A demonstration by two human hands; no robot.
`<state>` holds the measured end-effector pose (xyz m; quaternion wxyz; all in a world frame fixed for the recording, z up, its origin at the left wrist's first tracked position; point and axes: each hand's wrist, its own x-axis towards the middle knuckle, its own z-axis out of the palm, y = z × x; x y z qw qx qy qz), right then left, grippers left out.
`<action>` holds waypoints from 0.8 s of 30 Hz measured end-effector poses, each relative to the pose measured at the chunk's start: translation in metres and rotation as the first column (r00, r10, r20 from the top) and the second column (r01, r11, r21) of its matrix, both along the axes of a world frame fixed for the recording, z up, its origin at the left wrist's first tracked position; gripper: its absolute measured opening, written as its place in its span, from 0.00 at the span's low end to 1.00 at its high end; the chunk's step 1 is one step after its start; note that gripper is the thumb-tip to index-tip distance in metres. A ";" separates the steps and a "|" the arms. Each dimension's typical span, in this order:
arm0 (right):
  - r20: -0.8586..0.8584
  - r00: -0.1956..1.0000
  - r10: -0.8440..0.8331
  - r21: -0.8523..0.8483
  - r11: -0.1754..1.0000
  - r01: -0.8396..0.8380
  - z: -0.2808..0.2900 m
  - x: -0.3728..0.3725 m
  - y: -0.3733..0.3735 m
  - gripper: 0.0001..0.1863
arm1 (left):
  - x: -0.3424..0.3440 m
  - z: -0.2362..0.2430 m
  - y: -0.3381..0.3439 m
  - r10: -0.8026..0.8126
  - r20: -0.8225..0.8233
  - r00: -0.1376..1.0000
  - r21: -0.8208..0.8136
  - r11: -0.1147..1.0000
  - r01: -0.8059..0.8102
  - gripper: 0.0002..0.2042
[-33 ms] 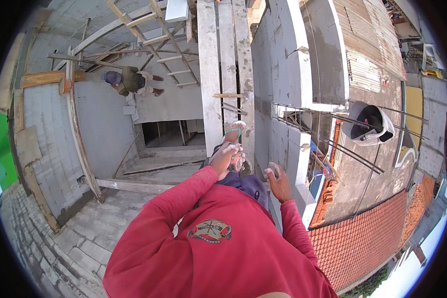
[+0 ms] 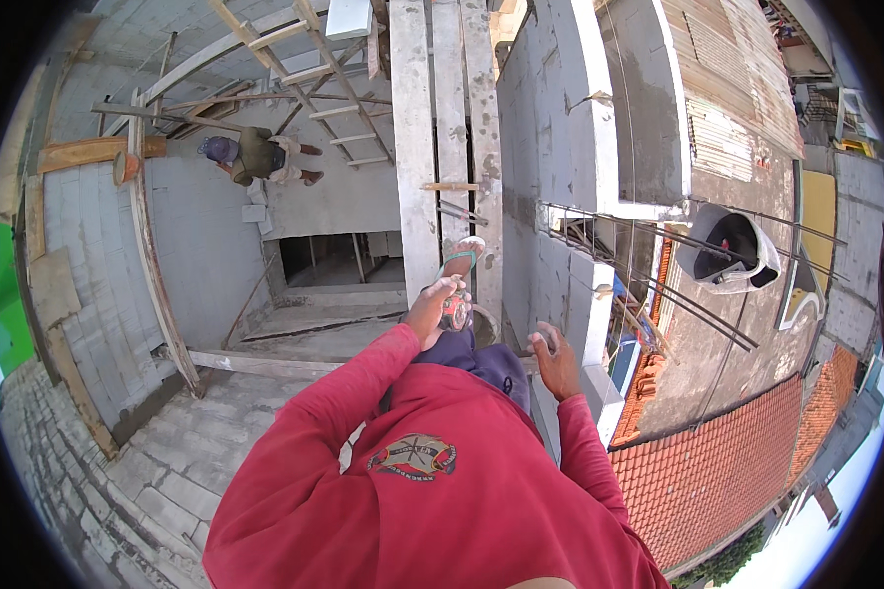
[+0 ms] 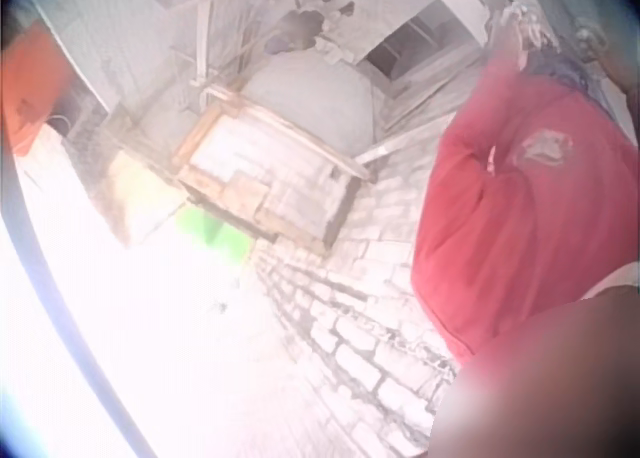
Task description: The person measures a wall section with a tape measure, positions a white rectangular tile against the wall, and applies cement to the wall using a trowel. The person repeats measuring and positioning actions while working on a rooftop construction site.
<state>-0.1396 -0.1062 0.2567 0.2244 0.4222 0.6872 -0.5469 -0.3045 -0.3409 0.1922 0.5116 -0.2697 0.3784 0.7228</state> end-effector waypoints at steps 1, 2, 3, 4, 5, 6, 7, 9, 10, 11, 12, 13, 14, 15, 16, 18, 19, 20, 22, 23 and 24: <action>0.005 1.000 0.001 0.026 1.000 -0.001 -0.010 0.004 0.009 0.25 | -0.018 -0.005 -0.015 0.048 -0.018 0.999 -0.086 0.995 -0.050 0.10; 0.003 1.000 0.001 0.052 0.999 -0.001 -0.021 0.007 0.018 0.25 | -0.035 -0.011 -0.031 0.094 -0.046 0.995 -0.170 0.980 -0.100 0.10; 0.005 0.999 0.050 0.083 0.995 -0.050 -0.033 0.010 0.028 0.25 | -0.054 -0.018 -0.047 0.063 -0.103 0.993 -0.275 0.957 -0.089 0.10; 0.004 0.995 0.100 0.113 0.989 -0.099 -0.046 0.016 0.037 0.25 | -0.070 -0.023 -0.064 0.028 -0.160 0.987 -0.378 0.922 -0.087 0.10; 0.001 0.989 0.145 0.147 0.979 -0.144 -0.059 0.016 0.045 0.25 | -0.084 -0.028 -0.079 0.069 -0.151 0.986 -0.405 0.906 -0.126 0.10; -0.011 0.985 0.170 0.175 0.971 -0.166 -0.072 0.013 0.052 0.25 | -0.095 -0.031 -0.094 0.111 -0.143 0.983 -0.430 0.888 -0.163 0.10; -0.018 0.981 0.194 0.204 0.961 -0.186 -0.084 0.010 0.058 0.24 | -0.105 -0.032 -0.107 0.111 -0.152 0.982 -0.454 0.875 -0.169 0.10; -0.019 0.982 0.190 0.223 0.958 -0.181 -0.088 -0.008 0.066 0.23 | -0.112 -0.030 -0.129 0.106 -0.159 0.982 -0.501 0.848 -0.172 0.11; -0.019 0.986 0.168 0.208 0.965 -0.161 -0.087 -0.020 0.067 0.23 | -0.109 -0.029 -0.140 0.098 -0.160 0.982 -0.524 0.835 -0.169 0.11; -0.025 0.989 0.144 0.196 0.971 -0.137 -0.084 -0.037 0.068 0.22 | -0.109 -0.029 -0.149 0.090 -0.168 0.982 -0.544 0.822 -0.168 0.11; -0.023 0.981 0.195 0.243 0.952 -0.184 -0.084 -0.049 0.071 0.22 | -0.111 -0.027 -0.154 0.078 -0.180 0.981 -0.560 0.812 -0.168 0.10; -0.023 0.970 0.243 0.292 0.929 -0.226 -0.085 -0.060 0.074 0.22 | -0.111 -0.020 -0.155 0.089 -0.179 0.980 -0.564 0.806 -0.176 0.10; -0.014 0.957 0.289 0.339 0.902 -0.267 -0.086 -0.072 0.076 0.22 | -0.110 -0.014 -0.156 0.099 -0.173 0.980 -0.570 0.801 -0.182 0.10; -0.023 0.951 0.309 0.352 0.893 -0.282 -0.082 -0.086 0.077 0.22 | -0.106 -0.017 -0.161 0.120 -0.172 0.978 -0.557 0.807 -0.197 0.10; -0.025 0.942 0.335 0.361 0.882 -0.304 -0.070 -0.105 0.077 0.23 | -0.098 -0.025 -0.167 0.147 -0.164 0.976 -0.547 0.809 -0.213 0.10; -0.034 0.953 0.301 0.298 0.913 -0.277 -0.048 -0.138 0.078 0.22 | -0.084 -0.035 -0.172 0.192 -0.134 0.972 -0.554 0.799 -0.234 0.10; -0.043 0.970 0.237 0.228 0.948 -0.222 -0.039 -0.156 0.079 0.21 | -0.083 -0.037 -0.169 0.208 -0.121 0.970 -0.567 0.788 -0.240 0.10; -0.048 0.984 0.173 0.155 0.974 -0.164 -0.034 -0.170 0.080 0.20 | -0.083 -0.037 -0.166 0.226 -0.108 0.968 -0.580 0.777 -0.246 0.10; -0.135 0.981 0.139 0.194 0.975 -0.111 -0.036 -0.192 0.085 0.19 | -0.086 -0.035 -0.156 0.230 -0.134 0.964 -0.560 0.785 -0.265 0.10; -0.172 0.977 0.123 0.205 0.975 -0.086 -0.028 -0.208 0.082 0.19 | -0.091 -0.026 -0.147 0.233 -0.141 0.962 -0.556 0.786 -0.272 0.10; -0.206 0.972 0.111 0.230 0.971 -0.062 -0.021 -0.228 0.079 0.18 | -0.102 -0.017 -0.135 0.177 -0.172 0.969 -0.583 0.774 -0.245 0.11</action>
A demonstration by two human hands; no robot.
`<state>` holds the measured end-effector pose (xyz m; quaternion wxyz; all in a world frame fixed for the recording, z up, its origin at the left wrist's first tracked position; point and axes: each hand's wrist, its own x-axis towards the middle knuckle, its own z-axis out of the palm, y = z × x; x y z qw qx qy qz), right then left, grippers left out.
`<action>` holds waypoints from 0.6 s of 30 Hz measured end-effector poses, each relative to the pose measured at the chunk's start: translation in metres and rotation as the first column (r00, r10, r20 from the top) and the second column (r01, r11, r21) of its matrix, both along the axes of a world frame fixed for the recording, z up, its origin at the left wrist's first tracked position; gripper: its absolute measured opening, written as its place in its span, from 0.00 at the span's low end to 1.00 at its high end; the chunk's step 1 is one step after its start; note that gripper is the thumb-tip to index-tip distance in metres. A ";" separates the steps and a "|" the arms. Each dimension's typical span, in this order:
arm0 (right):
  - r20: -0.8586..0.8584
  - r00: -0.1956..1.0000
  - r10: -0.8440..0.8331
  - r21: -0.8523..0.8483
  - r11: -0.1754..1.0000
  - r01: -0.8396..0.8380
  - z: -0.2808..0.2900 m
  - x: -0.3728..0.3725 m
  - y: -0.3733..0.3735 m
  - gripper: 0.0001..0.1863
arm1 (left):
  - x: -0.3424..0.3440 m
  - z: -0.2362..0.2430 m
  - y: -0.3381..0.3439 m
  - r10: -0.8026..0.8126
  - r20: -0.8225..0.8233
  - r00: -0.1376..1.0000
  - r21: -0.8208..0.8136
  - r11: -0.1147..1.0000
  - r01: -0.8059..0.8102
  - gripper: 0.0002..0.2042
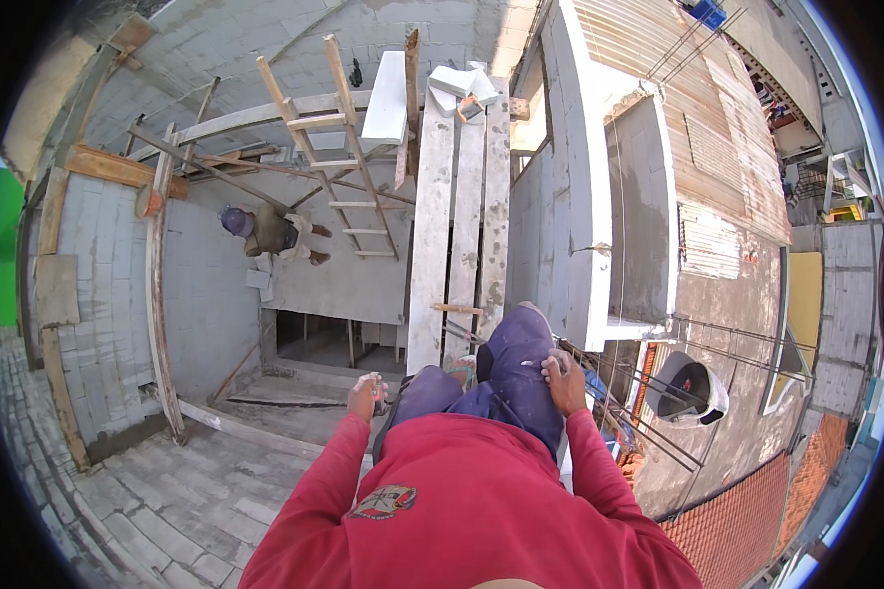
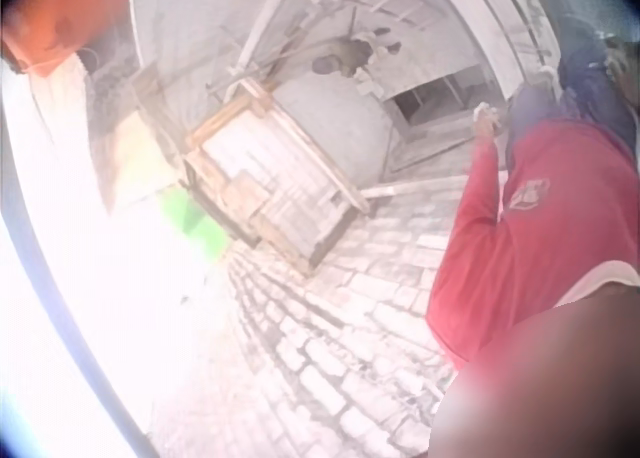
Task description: The person measures a wall section with a tape measure, positions a white rectangular tile against the wall, and applies cement to the wall using a trowel. The person repeats measuring and positioning actions while working on a rooftop construction site.
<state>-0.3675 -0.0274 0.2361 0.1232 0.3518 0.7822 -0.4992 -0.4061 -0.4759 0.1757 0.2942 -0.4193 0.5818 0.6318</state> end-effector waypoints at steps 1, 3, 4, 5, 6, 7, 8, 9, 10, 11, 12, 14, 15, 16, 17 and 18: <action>-0.036 0.997 0.065 0.027 0.998 -0.064 0.016 -0.025 -0.005 0.17 | -0.012 0.007 0.013 -0.042 -0.063 0.997 -0.001 0.999 0.042 0.11; -0.107 0.977 0.186 0.084 0.980 -0.178 0.032 -0.077 -0.017 0.16 | -0.046 0.017 0.037 -0.135 -0.190 0.972 -0.018 0.991 0.134 0.10; -0.157 0.964 0.216 0.030 0.976 -0.214 0.030 -0.101 -0.023 0.16 | -0.067 0.025 0.054 -0.184 -0.233 0.955 -0.025 0.983 0.183 0.10; -0.209 0.947 0.244 -0.027 0.966 -0.255 0.025 -0.124 -0.030 0.16 | -0.092 0.036 0.071 -0.230 -0.275 0.933 -0.039 0.973 0.229 0.10; -0.204 0.934 0.294 -0.068 0.947 -0.313 0.021 -0.147 -0.038 0.16 | -0.116 0.046 0.088 -0.277 -0.320 0.906 -0.056 0.960 0.274 0.10; -0.203 0.918 0.342 -0.105 0.924 -0.367 0.017 -0.173 -0.045 0.17 | -0.137 0.054 0.103 -0.359 -0.341 0.869 -0.102 0.933 0.346 0.11; -0.213 0.895 0.392 -0.140 0.894 -0.425 0.015 -0.203 -0.051 0.17 | -0.163 0.063 0.120 -0.436 -0.365 0.823 -0.155 0.900 0.408 0.11; -0.230 0.876 0.425 -0.178 0.866 -0.467 0.017 -0.230 -0.057 0.18 | -0.191 0.072 0.138 -0.510 -0.384 0.770 -0.208 0.860 0.465 0.12; -0.241 0.856 0.458 -0.218 0.833 -0.508 0.025 -0.257 -0.064 0.18 | -0.218 0.085 0.158 -0.519 -0.353 0.778 -0.222 0.854 0.470 0.12; -0.265 0.830 0.491 -0.257 0.793 -0.552 0.032 -0.288 -0.066 0.19 | -0.242 0.082 0.171 -0.542 -0.372 0.754 -0.272 0.840 0.470 0.13; -0.300 0.797 0.524 -0.194 0.785 -0.588 0.031 -0.317 -0.064 0.20 | -0.261 0.076 0.181 -0.565 -0.389 0.728 -0.321 0.823 0.468 0.13; -0.327 0.752 0.572 -0.096 0.771 -0.629 0.027 -0.354 -0.061 0.21 | -0.304 0.084 0.201 -0.632 -0.376 0.677 -0.423 0.768 0.481 0.15; -0.338 0.760 0.555 -0.129 0.773 -0.622 0.024 -0.380 -0.055 0.22 | -0.329 0.088 0.210 -0.648 -0.396 0.650 -0.470 0.752 0.463 0.15; -0.333 0.772 0.542 -0.169 0.771 -0.614 0.021 -0.397 -0.051 0.22 | -0.349 0.095 0.218 -0.661 -0.406 0.631 -0.504 0.738 0.448 0.14; -0.320 0.781 0.535 -0.202 0.767 -0.609 0.019 -0.411 -0.043 0.23 | -0.365 0.098 0.227 -0.667 -0.421 0.615 -0.530 0.731 0.429 0.14; -0.367 0.738 0.566 -0.103 0.763 -0.637 0.009 -0.424 -0.038 0.20 | -0.382 0.096 0.231 -0.676 -0.443 0.589 -0.557 0.722 0.409 0.13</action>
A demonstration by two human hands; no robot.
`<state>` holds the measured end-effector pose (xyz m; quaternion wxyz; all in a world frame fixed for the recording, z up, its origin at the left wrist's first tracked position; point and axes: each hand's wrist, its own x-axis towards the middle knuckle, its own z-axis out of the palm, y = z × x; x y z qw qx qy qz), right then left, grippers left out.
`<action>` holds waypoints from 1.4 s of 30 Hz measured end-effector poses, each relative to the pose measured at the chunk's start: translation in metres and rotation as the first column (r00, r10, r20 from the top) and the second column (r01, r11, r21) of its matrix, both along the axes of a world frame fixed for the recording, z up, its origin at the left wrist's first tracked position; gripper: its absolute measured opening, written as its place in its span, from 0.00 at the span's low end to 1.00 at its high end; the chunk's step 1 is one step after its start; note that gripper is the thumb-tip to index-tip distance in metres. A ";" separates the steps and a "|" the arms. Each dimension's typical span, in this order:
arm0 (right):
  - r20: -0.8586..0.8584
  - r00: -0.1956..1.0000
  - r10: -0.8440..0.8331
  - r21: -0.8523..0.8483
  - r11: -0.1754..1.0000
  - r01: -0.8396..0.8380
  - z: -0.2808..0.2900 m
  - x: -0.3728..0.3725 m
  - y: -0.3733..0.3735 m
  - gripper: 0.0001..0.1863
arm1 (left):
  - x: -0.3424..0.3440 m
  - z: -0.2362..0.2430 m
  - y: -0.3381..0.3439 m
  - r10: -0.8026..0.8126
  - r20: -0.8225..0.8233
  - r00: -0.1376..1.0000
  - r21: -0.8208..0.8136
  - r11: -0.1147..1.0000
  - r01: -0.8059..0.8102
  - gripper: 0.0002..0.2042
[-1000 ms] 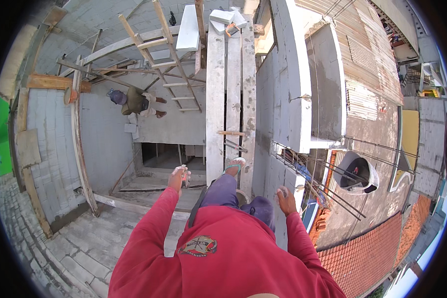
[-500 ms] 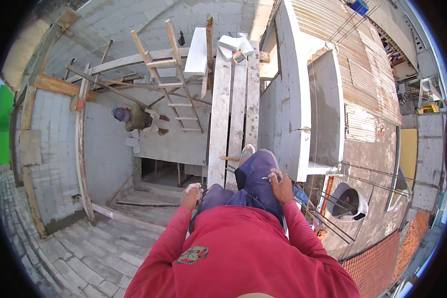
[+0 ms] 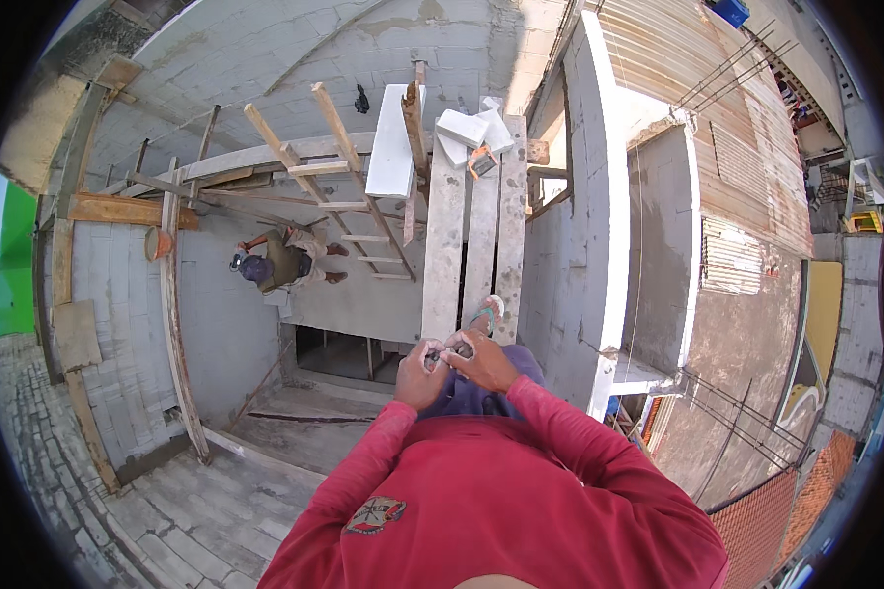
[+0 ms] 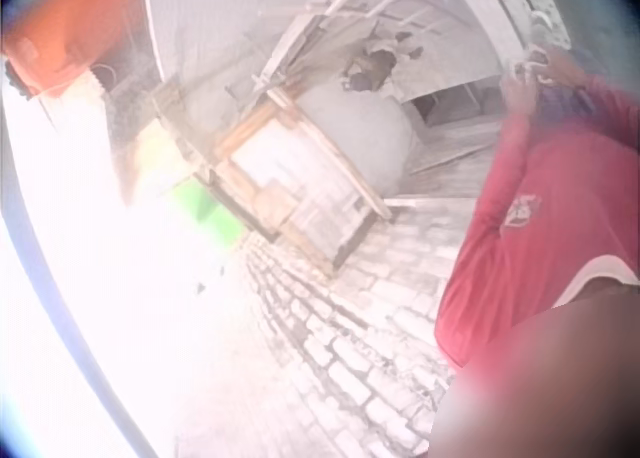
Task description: The person measures a wall section with a tape measure, positions a white rectangular tile against the wall, and applies cement to the wall using a trowel. The person repeats measuring and positioning actions while working on a rooftop construction site.
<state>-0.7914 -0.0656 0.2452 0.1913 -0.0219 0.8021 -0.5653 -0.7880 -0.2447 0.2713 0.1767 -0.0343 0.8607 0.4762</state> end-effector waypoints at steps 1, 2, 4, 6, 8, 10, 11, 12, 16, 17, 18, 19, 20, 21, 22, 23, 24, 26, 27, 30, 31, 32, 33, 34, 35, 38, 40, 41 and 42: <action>0.160 0.987 0.013 -0.088 0.996 0.001 0.006 -0.020 0.007 0.20 | -0.016 0.004 0.005 -0.007 0.042 0.999 0.001 1.000 0.006 0.13; 0.314 0.948 0.039 -0.172 0.985 0.016 0.015 -0.039 0.015 0.19 | -0.031 0.011 0.010 -0.013 0.084 0.996 0.003 1.000 0.013 0.13; 0.482 0.872 0.081 -0.299 0.951 0.078 0.016 -0.070 0.026 0.15 | -0.055 0.010 0.014 -0.049 0.089 0.995 -0.033 0.998 0.052 0.12; 0.476 0.879 0.035 -0.216 0.973 0.078 0.015 -0.103 0.042 0.13 | -0.080 0.008 0.005 -0.053 0.082 0.995 -0.107 0.992 0.062 0.13; 0.484 0.873 -0.053 -0.186 0.969 0.162 0.007 -0.144 0.060 0.12 | -0.101 -0.002 -0.019 -0.062 0.046 0.997 -0.196 0.978 0.070 0.13; 0.519 0.832 -0.196 -0.183 0.926 0.332 -0.019 -0.189 0.091 0.11 | -0.115 -0.036 -0.059 -0.046 0.068 0.997 -0.249 0.967 0.062 0.14; 0.510 0.815 -0.274 -0.181 0.893 0.413 -0.027 -0.218 0.109 0.11 | -0.125 -0.051 -0.079 -0.022 0.118 0.993 -0.262 0.964 0.052 0.14; 0.511 0.783 -0.355 -0.173 0.849 0.498 -0.037 -0.240 0.125 0.12 | -0.134 -0.055 -0.095 -0.003 0.198 0.980 -0.299 0.952 0.064 0.14; 0.462 0.712 -0.529 -0.096 0.768 0.634 -0.104 -0.315 0.170 0.14 | -0.212 -0.111 -0.118 -0.025 0.310 0.950 -0.333 0.933 0.134 0.14; 0.463 0.671 -0.579 -0.072 0.730 0.680 -0.117 -0.322 0.171 0.14 | -0.233 -0.131 -0.115 -0.057 0.309 0.949 -0.318 0.935 0.160 0.15; 0.463 0.626 -0.628 -0.047 0.688 0.724 -0.129 -0.329 0.173 0.15 | -0.261 -0.157 -0.109 -0.103 0.293 0.950 -0.349 0.914 0.206 0.15; 0.481 0.594 -0.645 0.033 0.690 0.723 -0.145 -0.327 0.175 0.16 | -0.299 -0.181 -0.099 -0.150 0.271 0.951 -0.380 0.891 0.249 0.16; 0.489 0.567 -0.662 0.104 0.690 0.716 -0.169 -0.316 0.173 0.16 | -0.337 -0.196 -0.083 -0.153 0.294 0.943 -0.434 0.858 0.275 0.17; 0.506 0.538 -0.674 0.177 0.692 0.700 -0.193 -0.296 0.169 0.17 | -0.366 -0.209 -0.070 -0.150 0.326 0.933 -0.488 0.819 0.302 0.18; 0.456 0.599 -0.658 0.280 0.745 0.605 -0.215 -0.274 0.163 0.17 | -0.388 -0.234 -0.066 -0.115 0.338 0.934 -0.516 0.807 0.286 0.18; 0.410 0.667 -0.622 0.377 0.782 0.497 -0.231 -0.258 0.157 0.17 | -0.408 -0.261 -0.064 -0.074 0.343 0.936 -0.549 0.793 0.264 0.18; 0.353 0.732 -0.583 0.459 0.790 0.407 -0.221 -0.258 0.148 0.17 | -0.429 -0.284 -0.060 -0.060 0.341 0.938 -0.564 0.785 0.256 0.18; 0.326 0.754 -0.570 0.512 0.777 0.366 -0.214 -0.243 0.127 0.17 | -0.472 -0.334 -0.043 -0.064 0.347 0.936 -0.581 0.768 0.268 0.19; 0.350 0.730 -0.587 0.474 0.783 0.402 -0.227 -0.229 0.119 0.17 | -0.491 -0.359 -0.034 -0.055 0.348 0.936 -0.593 0.760 0.265 0.19; 0.232 0.817 -0.528 0.568 0.755 0.327 -0.239 -0.214 0.094 0.16 | -0.548 -0.414 -0.006 -0.148 0.360 0.921 -0.574 0.743 0.344 0.19; 0.254 0.828 -0.500 0.550 0.778 0.302 -0.243 -0.217 0.090 0.16 | -0.553 -0.436 -0.003 -0.141 0.351 0.926 -0.575 0.748 0.332 0.18; 0.271 0.839 -0.471 0.531 0.801 0.278 -0.248 -0.225 0.090 0.15 | -0.560 -0.457 0.000 -0.133 0.338 0.932 -0.576 0.753 0.316 0.17; 0.289 0.850 -0.441 0.509 0.822 0.254 -0.250 -0.230 0.089 0.15 | -0.565 -0.478 0.003 -0.125 0.324 0.938 -0.579 0.758 0.301 0.16; 0.270 0.879 -0.393 0.564 0.805 0.187 -0.256 -0.240 0.092 0.15 | -0.580 -0.501 0.006 -0.122 0.326 0.937 -0.567 0.768 0.297 0.16; 0.288 0.867 -0.405 0.564 0.804 0.188 -0.259 -0.241 0.094 0.15 | -0.582 -0.517 0.009 -0.134 0.353 0.926 -0.544 0.776 0.320 0.16; 0.338 0.842 -0.421 0.567 0.805 0.176 -0.268 -0.247 0.100 0.14 | -0.589 -0.557 0.019 -0.159 0.374 0.914 -0.488 0.804 0.340 0.18; 0.366 0.847 -0.385 0.555 0.821 0.133 -0.267 -0.250 0.105 0.14 | -0.593 -0.587 0.021 -0.162 0.350 0.923 -0.477 0.817 0.325 0.18; 0.374 0.846 -0.381 0.548 0.826 0.130 -0.266 -0.252 0.106 0.13 | -0.593 -0.604 0.012 -0.160 0.332 0.929 -0.484 0.817 0.314 0.17; 0.380 0.845 -0.376 0.540 0.832 0.127 -0.267 -0.254 0.108 0.13 | -0.593 -0.620 0.004 -0.156 0.313 0.937 -0.491 0.818 0.301 0.17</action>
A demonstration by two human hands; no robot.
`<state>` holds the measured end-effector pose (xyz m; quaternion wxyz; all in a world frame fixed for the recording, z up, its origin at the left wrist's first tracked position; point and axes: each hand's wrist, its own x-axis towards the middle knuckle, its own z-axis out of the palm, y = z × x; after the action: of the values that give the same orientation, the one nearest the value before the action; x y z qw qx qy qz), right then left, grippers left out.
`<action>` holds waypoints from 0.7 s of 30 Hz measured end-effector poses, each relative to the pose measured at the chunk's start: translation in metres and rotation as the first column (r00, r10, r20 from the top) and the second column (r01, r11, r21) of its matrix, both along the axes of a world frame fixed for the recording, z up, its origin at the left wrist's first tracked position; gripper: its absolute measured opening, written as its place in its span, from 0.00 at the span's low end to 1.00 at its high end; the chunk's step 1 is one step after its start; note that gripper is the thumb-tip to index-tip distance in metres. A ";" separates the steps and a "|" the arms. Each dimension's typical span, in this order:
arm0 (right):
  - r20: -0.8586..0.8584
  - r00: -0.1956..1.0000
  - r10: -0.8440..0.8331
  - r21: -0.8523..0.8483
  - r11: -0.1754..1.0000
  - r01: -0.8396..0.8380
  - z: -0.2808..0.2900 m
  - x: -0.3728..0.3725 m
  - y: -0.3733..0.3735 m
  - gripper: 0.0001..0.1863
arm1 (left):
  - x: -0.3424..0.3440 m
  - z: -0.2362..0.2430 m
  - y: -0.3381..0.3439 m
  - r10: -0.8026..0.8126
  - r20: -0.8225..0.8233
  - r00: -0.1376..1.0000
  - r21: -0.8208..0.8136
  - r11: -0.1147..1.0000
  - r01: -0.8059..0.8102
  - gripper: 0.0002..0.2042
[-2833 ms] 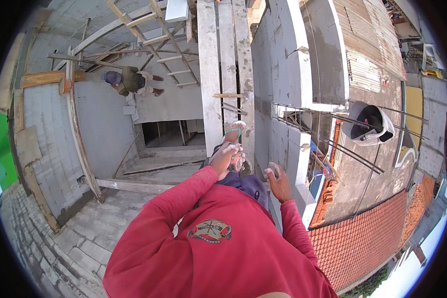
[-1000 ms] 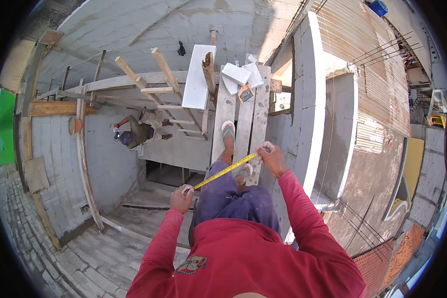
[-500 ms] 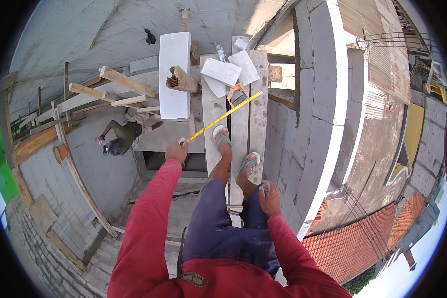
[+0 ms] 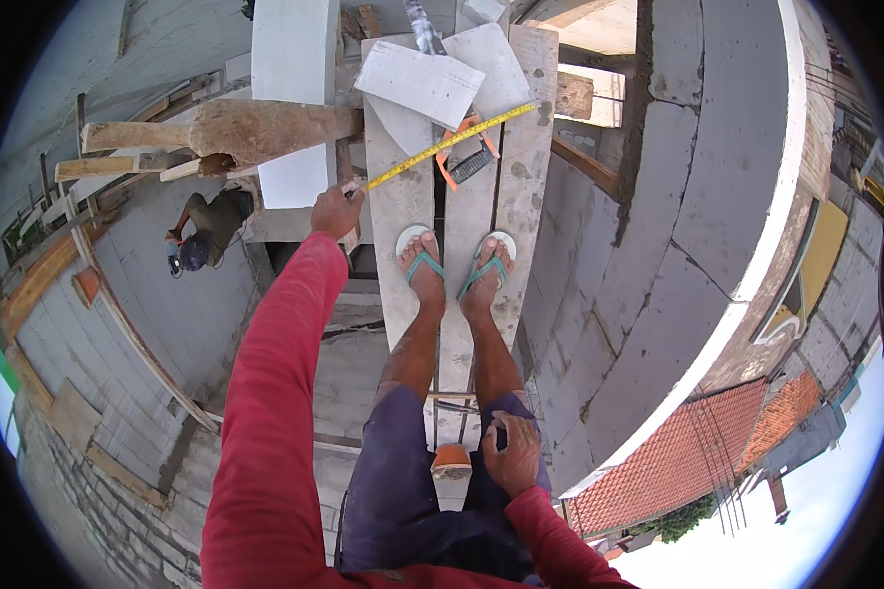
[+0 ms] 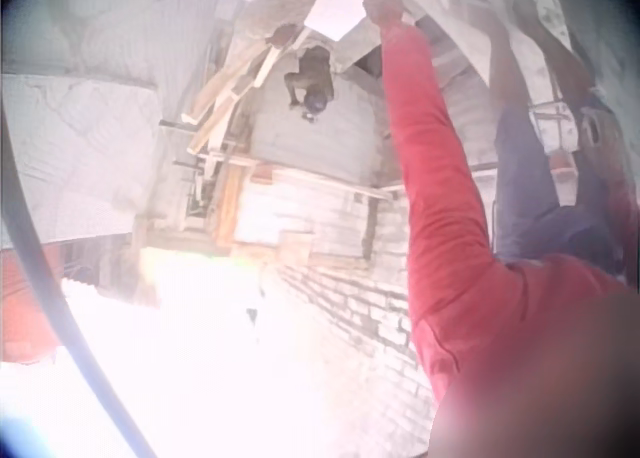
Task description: The person measures a wall section with a tape measure, positions a white rectangular tile against the wall, and applies cement to the wall using a trowel. The person repeats measuring and positioning actions while working on a rooftop construction site.
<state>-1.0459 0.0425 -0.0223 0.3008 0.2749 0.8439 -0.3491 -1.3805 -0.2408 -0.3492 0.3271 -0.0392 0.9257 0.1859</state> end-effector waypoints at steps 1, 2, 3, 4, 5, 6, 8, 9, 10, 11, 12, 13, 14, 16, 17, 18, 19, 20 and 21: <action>0.005 1.000 0.000 -0.006 1.000 0.000 0.000 -0.001 0.002 0.13 | 0.001 -0.012 -0.004 -0.004 -0.011 1.000 -0.016 1.000 0.003 0.17; 0.007 1.000 0.001 -0.010 1.000 -0.001 -0.002 -0.002 0.002 0.13 | -0.002 -0.021 -0.008 -0.012 -0.025 1.000 -0.032 0.999 0.011 0.17; 0.007 1.000 0.003 -0.016 1.000 -0.003 -0.003 -0.003 0.003 0.13 | -0.002 -0.028 -0.012 -0.019 -0.040 0.999 -0.049 0.999 0.017 0.17; 0.004 1.000 0.010 -0.023 1.000 -0.009 -0.003 -0.004 0.005 0.13 | -0.001 -0.032 -0.019 -0.010 -0.059 0.998 -0.019 1.000 0.008 0.17; 0.005 1.000 0.008 -0.019 1.000 -0.008 -0.004 -0.005 0.005 0.13 | -0.004 -0.032 -0.015 -0.011 -0.019 1.000 0.011 1.000 0.011 0.17; 0.006 1.000 0.007 -0.016 1.000 -0.007 -0.005 -0.006 0.005 0.13 | -0.007 -0.032 -0.011 -0.012 0.019 1.000 0.041 0.999 0.011 0.17; 0.014 1.000 0.026 -0.020 0.999 -0.025 -0.005 -0.010 0.006 0.13 | -0.005 -0.036 -0.015 0.005 0.042 0.999 0.061 0.998 -0.007 0.17; 0.024 0.999 0.040 -0.021 0.999 -0.039 -0.005 -0.013 0.006 0.13 | -0.004 -0.038 -0.017 0.018 0.031 0.999 0.058 0.998 -0.019 0.17; 0.035 0.998 0.053 -0.015 0.999 -0.053 -0.005 -0.014 0.007 0.13 | -0.002 -0.039 -0.017 0.029 0.020 0.999 0.061 0.998 -0.031 0.17; 0.030 0.998 0.056 -0.020 0.998 -0.055 -0.006 -0.014 0.007 0.12 | -0.002 -0.040 -0.019 0.037 0.048 0.998 0.061 0.997 -0.040 0.17; 0.025 0.998 0.058 -0.024 0.998 -0.058 -0.007 -0.014 0.008 0.12 | -0.002 -0.039 -0.022 0.045 0.075 0.996 0.060 0.997 -0.049 0.17; 0.019 0.998 0.058 -0.030 0.998 -0.057 -0.009 -0.014 0.007 0.12 | -0.004 -0.038 -0.025 0.050 0.102 0.994 0.059 0.997 -0.056 0.17; 0.017 0.998 0.064 -0.029 0.998 -0.063 -0.009 -0.015 0.007 0.12 | -0.004 -0.037 -0.027 0.033 0.094 0.995 0.083 0.996 -0.041 0.17; 0.013 0.997 0.077 -0.031 0.997 -0.077 -0.009 -0.017 0.007 0.12 | -0.002 -0.036 -0.031 0.002 0.078 0.997 0.128 0.992 -0.012 0.17; 0.015 0.997 0.081 -0.036 0.996 -0.080 -0.008 -0.018 0.006 0.12 | 0.000 -0.037 -0.033 0.013 0.073 0.997 0.122 0.992 -0.022 0.17; 0.017 0.996 0.084 -0.041 0.996 -0.083 -0.007 -0.019 0.006 0.12 | 0.001 -0.038 -0.035 0.024 0.067 0.997 0.117 0.993 -0.032 0.17; 0.017 0.996 0.089 -0.044 0.995 -0.088 -0.007 -0.020 0.006 0.12 | 0.003 -0.039 -0.034 0.037 0.060 0.997 0.114 0.993 -0.044 0.17; 0.008 0.996 0.086 -0.038 0.996 -0.085 -0.008 -0.020 0.005 0.12 | -0.003 -0.032 -0.022 0.042 0.087 0.995 0.126 0.991 -0.053 0.18; -0.001 0.997 0.082 -0.033 0.996 -0.082 -0.009 -0.020 0.004 0.11 | -0.010 -0.025 -0.011 0.046 0.115 0.992 0.139 0.988 -0.062 0.19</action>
<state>-1.0655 0.0464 -0.0310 0.3196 0.2352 0.8485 -0.3501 -1.3904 -0.2516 -0.3745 0.3749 -0.0513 0.8890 0.2577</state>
